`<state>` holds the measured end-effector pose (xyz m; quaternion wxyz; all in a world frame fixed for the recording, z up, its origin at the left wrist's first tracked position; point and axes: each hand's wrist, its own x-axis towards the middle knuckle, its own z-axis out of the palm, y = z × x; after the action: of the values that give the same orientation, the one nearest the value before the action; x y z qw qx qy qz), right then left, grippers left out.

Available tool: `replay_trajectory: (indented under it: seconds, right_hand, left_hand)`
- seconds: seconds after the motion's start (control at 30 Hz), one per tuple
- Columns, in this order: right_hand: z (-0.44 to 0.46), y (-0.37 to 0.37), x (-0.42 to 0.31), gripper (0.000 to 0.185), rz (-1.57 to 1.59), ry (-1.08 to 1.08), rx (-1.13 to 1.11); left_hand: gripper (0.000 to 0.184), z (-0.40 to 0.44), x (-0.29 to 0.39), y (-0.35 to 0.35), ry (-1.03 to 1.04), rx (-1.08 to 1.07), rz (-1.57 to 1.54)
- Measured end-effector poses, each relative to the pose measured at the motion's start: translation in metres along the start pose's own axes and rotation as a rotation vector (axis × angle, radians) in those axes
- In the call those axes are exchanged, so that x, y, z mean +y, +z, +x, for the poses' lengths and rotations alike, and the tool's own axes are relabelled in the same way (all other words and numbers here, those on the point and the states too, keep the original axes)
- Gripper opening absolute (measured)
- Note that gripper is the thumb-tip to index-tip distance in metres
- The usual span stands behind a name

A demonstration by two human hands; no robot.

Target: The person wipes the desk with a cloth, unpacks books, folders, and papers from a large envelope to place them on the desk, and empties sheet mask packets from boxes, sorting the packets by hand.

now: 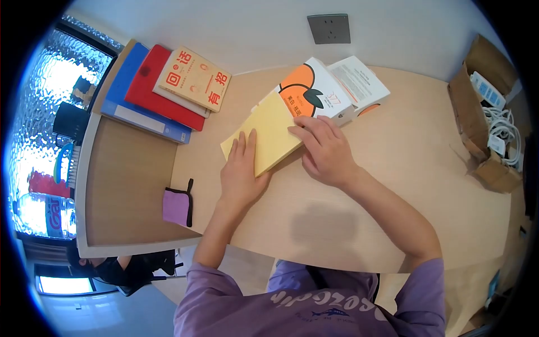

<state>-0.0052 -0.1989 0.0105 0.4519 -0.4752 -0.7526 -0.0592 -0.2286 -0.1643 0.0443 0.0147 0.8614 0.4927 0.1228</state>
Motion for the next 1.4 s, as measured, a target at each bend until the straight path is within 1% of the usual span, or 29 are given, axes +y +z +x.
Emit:
replay_trajectory:
  seconds: [0.03,0.07,0.13,0.17,0.23,0.27,0.37,0.47,0.57,0.67,0.77,0.87,0.97,1.07,1.17,1.27,1.37,1.4]
  right_hand:
    - [0.002,0.0,-0.001,0.053,0.004,-0.002,0.012]
    - [0.002,0.0,-0.002,0.054,0.009,-0.001,0.025]
    - [-0.001,0.007,0.0,0.05,0.014,0.082,0.062]
    - [-0.002,0.011,0.001,0.049,0.019,0.122,0.079]
    - [0.0,0.009,0.001,0.043,-0.122,0.004,0.013]
    - [0.0,0.008,0.002,0.04,-0.194,-0.054,-0.019]
    - [-0.001,0.01,0.002,0.032,-0.248,-0.059,-0.009]
    - [-0.001,0.012,0.002,0.031,-0.24,-0.066,0.015]
    - [-0.002,0.012,0.002,0.031,-0.263,-0.059,0.01]
    - [-0.002,0.012,0.002,0.032,-0.243,-0.048,0.001]
    - [-0.002,0.01,0.002,0.033,-0.216,-0.043,-0.008]
    - [-0.004,0.011,0.004,0.033,-0.24,-0.055,-0.021]
    - [-0.004,0.01,0.003,0.032,-0.223,-0.056,0.002]
    - [-0.005,0.013,0.005,0.036,-0.287,-0.064,0.013]
    - [-0.005,0.018,0.009,0.034,-0.28,-0.082,0.045]
    - [-0.005,0.021,0.008,0.033,-0.313,-0.086,0.088]
    - [-0.007,0.021,0.009,0.032,-0.304,-0.084,0.087]
    - [-0.008,0.019,0.01,0.03,-0.305,-0.078,0.073]
  left_hand:
    - [0.083,-0.001,-0.002,-0.004,0.002,-0.015,-0.05]
    - [0.079,-0.003,-0.007,-0.006,0.001,0.014,-0.144]
    - [0.072,-0.006,-0.017,-0.009,-0.002,0.071,-0.332]
    - [0.068,-0.007,-0.019,-0.011,-0.059,0.072,-0.463]
    - [0.061,-0.009,-0.021,-0.015,-0.176,0.077,-0.725]
    - [0.056,-0.01,-0.023,-0.013,-0.089,0.156,-0.695]
    - [0.05,-0.014,-0.036,-0.007,-0.121,0.157,-0.693]
    - [0.037,-0.014,-0.053,-0.008,-0.172,0.025,-0.737]
    - [0.023,-0.009,-0.058,0.003,-0.302,0.159,-1.075]
    - [0.029,0.014,-0.038,-0.025,-0.433,0.28,-1.466]
    - [0.041,0.046,-0.045,-0.023,-0.457,0.585,-1.477]
    - [0.05,0.082,-0.066,-0.014,-0.459,0.735,-1.505]
    - [0.047,0.129,-0.108,0.006,-0.326,0.801,-1.456]
    - [0.045,0.158,-0.132,0.028,-0.436,0.691,-1.436]
    - [0.041,0.162,-0.127,0.033,-0.436,0.729,-1.373]
    - [0.043,0.154,-0.123,0.03,-0.496,0.674,-1.324]
    - [0.039,0.144,-0.137,0.05,-0.336,0.677,-1.354]
    - [0.034,0.137,-0.132,0.049,-0.383,0.634,-1.3]
